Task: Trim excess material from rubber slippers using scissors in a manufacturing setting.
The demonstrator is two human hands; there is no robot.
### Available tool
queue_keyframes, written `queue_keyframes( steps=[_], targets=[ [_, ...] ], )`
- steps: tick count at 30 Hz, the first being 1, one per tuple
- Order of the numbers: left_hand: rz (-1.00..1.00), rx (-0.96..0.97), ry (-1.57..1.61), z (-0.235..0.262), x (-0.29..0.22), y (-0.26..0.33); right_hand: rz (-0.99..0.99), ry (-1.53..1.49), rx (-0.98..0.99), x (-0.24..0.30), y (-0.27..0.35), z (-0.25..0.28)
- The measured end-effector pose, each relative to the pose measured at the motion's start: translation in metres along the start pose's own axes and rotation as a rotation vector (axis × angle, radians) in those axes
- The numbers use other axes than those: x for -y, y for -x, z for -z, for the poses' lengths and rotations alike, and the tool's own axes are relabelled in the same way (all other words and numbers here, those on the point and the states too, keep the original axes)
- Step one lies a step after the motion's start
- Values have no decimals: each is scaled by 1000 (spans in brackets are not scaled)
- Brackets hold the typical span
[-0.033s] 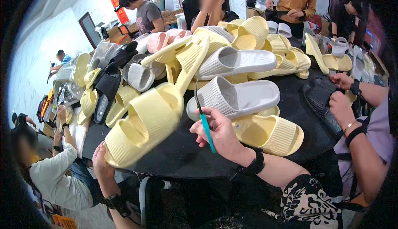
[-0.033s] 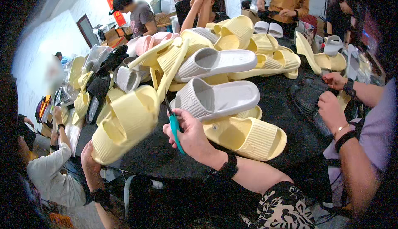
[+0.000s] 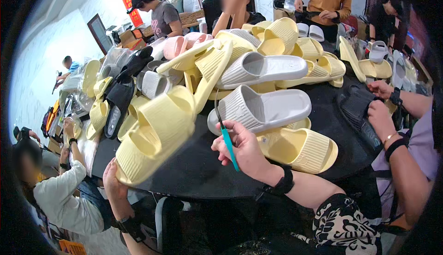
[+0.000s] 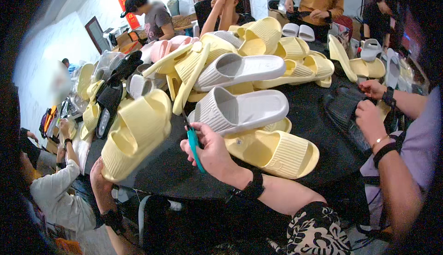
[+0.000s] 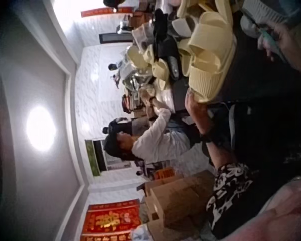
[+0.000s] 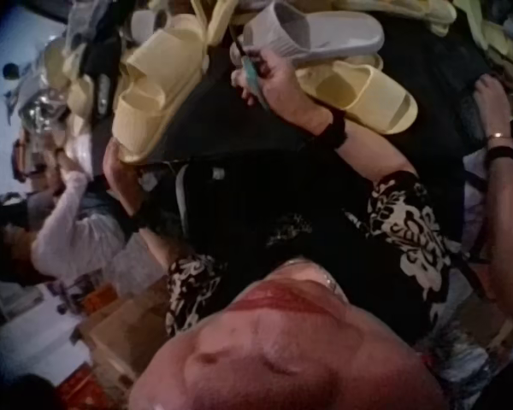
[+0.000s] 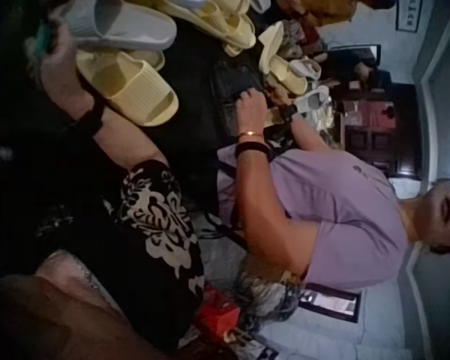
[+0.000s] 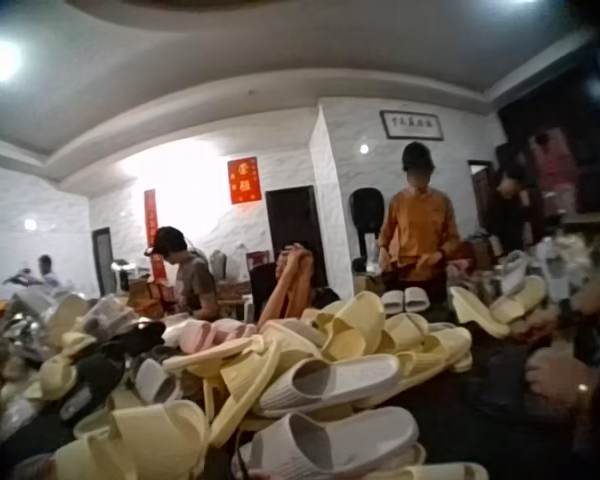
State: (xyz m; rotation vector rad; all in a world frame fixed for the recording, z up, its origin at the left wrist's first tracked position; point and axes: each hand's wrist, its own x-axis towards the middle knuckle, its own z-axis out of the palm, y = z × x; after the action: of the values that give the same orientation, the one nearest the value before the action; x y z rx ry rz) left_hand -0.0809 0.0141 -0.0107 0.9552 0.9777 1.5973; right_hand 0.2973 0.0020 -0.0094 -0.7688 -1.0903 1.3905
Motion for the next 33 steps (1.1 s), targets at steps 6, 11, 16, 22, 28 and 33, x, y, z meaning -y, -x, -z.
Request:
queue_keyframes(
  steps=[6, 11, 16, 22, 28, 33],
  targets=[
    [-2, 47, 80, -12, -4, -15, -64, 50, 140, -8, 10, -6],
    [-47, 150, 80, -68, -17, -38, -42, 44, 219, -4, 16, -9],
    [-28, 265, 149, -143, -11, -62, -24, -35, 225, 4, 18, -9],
    [74, 289, 198, -252, 28, -81, 40, -112, 99, 10, 16, -7],
    [307, 562, 117, -312, 49, -76, 219, -150, 30, 15, 14, 1],
    [25, 707, -313, -329, 49, -85, 174, -196, 9, 20, 14, 2]
  ],
)
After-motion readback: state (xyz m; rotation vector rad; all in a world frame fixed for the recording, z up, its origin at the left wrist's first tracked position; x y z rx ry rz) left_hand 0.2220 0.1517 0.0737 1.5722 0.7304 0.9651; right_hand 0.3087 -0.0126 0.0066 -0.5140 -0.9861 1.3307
